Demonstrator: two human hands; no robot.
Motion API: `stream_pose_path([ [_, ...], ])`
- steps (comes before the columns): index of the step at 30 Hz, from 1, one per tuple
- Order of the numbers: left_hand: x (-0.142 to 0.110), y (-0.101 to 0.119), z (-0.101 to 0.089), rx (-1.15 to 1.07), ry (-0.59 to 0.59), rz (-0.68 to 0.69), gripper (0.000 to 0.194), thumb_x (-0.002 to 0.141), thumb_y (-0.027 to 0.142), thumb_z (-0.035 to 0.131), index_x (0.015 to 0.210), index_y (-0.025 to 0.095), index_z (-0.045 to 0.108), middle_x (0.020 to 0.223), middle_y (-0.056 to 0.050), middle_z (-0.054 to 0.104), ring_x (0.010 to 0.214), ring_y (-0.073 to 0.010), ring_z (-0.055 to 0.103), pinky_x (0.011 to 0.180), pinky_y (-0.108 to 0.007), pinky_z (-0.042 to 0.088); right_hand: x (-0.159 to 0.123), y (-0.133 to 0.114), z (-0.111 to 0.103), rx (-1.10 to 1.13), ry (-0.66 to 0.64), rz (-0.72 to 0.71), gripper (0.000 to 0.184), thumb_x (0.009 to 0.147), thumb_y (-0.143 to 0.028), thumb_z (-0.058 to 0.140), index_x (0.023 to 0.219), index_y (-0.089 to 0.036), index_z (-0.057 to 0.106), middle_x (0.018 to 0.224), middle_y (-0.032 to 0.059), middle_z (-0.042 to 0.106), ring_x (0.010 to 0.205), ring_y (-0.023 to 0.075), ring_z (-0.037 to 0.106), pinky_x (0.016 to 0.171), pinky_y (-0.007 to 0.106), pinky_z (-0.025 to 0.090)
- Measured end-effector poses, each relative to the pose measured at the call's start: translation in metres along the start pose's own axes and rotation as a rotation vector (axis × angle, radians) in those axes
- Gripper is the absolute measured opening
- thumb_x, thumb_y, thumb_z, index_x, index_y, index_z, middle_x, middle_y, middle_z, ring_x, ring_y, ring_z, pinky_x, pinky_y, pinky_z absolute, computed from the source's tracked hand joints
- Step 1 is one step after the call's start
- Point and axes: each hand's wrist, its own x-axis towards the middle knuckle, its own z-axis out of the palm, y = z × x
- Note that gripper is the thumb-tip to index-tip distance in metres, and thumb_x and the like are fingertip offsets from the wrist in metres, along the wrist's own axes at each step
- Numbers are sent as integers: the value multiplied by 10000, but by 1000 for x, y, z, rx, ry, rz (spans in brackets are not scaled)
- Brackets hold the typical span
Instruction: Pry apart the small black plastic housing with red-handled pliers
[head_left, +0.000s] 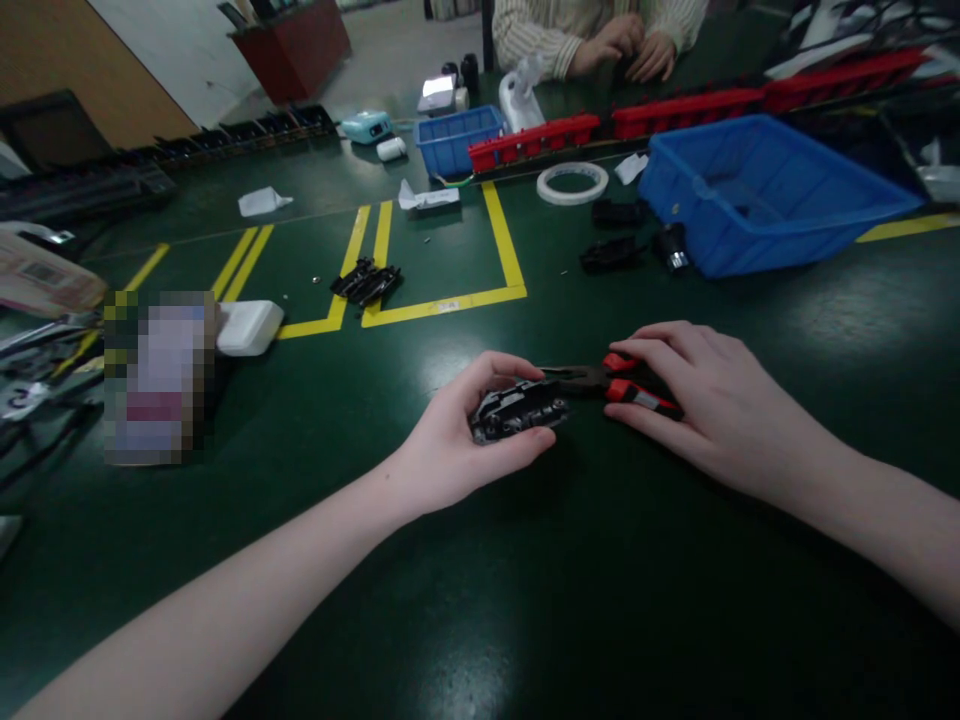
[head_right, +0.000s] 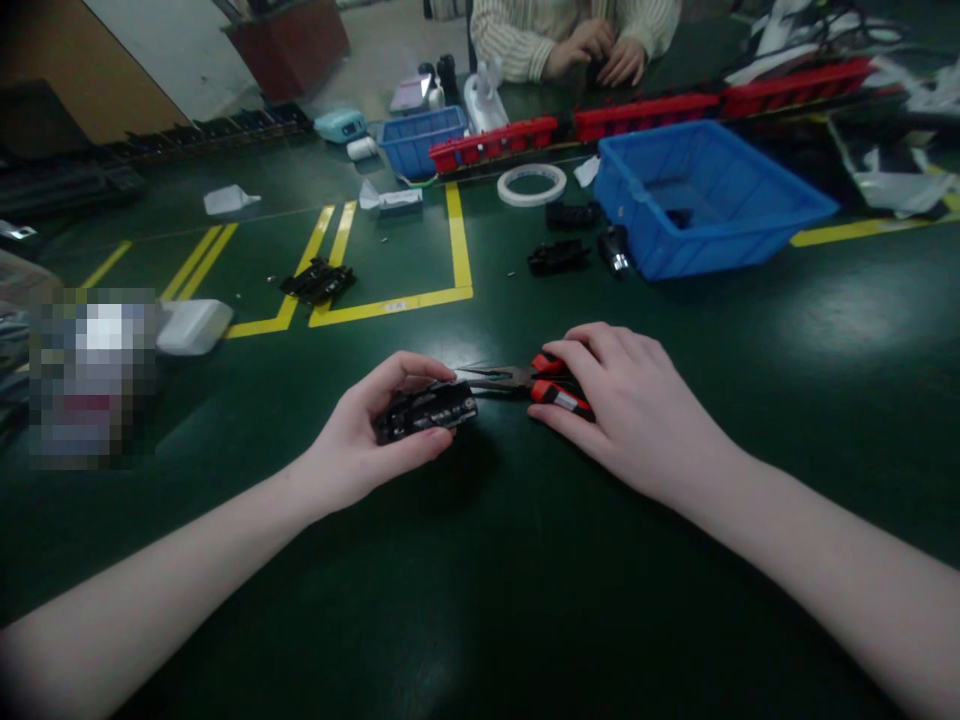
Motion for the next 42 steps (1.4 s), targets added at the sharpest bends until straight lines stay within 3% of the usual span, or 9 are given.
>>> stream_pose_path([
  [3, -1, 2, 0, 33, -22, 14, 356, 816, 289, 660, 1118, 153, 530, 1050, -59, 635, 900, -160, 617, 765, -270, 500, 3, 1, 0, -25, 17, -17, 492, 897, -541, 424, 1116, -120, 552, 1076, 152, 580, 929, 290, 564, 760, 466, 483],
  [7, -2, 5, -1, 121, -49, 31, 338, 839, 311, 638, 1134, 163, 567, 1055, -49, 644, 908, -164, 614, 756, -264, 497, 2, 7, -12, 14, 149, -51, 391, 860, -500, 527, 1022, -147, 572, 987, 122, 607, 843, 252, 596, 683, 398, 496],
  [12, -3, 4, -2, 99, -110, 33, 376, 840, 337, 650, 1163, 156, 582, 1075, -49, 663, 940, -173, 627, 777, -268, 504, -4, 9, -38, -69, 272, -227, 318, 829, -424, 615, 1015, -175, 552, 946, 103, 637, 829, 214, 621, 656, 325, 479],
  [16, -2, 1, -1, 56, -128, 44, 396, 815, 341, 686, 1149, 150, 593, 1052, -49, 677, 897, -166, 637, 772, -277, 510, -9, 5, -49, -97, 223, -290, 317, 849, -435, 578, 1038, -184, 545, 915, 90, 653, 801, 205, 633, 652, 323, 477],
  [21, 0, -1, -1, 46, -135, 49, 462, 761, 357, 744, 1149, 159, 593, 1031, -50, 683, 901, -184, 646, 773, -291, 512, -13, 3, -47, -96, 179, -375, 374, 837, -509, 566, 1061, -210, 536, 933, 90, 661, 775, 216, 637, 631, 346, 500],
  [30, 0, 0, -1, 83, -156, 66, 459, 769, 351, 739, 1152, 148, 584, 1034, -48, 673, 912, -181, 639, 775, -283, 502, -16, 1, -43, 37, 128, -330, 342, 829, -478, 585, 1052, -219, 576, 952, 93, 670, 767, 264, 648, 615, 411, 522],
  [38, 1, 1, -1, 48, -164, 67, 438, 765, 312, 746, 1137, 148, 584, 1038, -39, 668, 914, -170, 641, 782, -271, 506, -13, -5, -45, 68, 78, -314, 286, 835, -473, 585, 966, -220, 562, 821, 37, 655, 672, 165, 639, 532, 282, 505],
  [42, 0, 1, -1, 43, -174, 75, 441, 766, 306, 747, 1137, 132, 584, 1044, -38, 663, 912, -161, 638, 777, -264, 504, -12, -5, -45, 56, 76, -308, 300, 853, -497, 552, 957, -215, 558, 818, 39, 643, 677, 153, 627, 541, 273, 491],
])
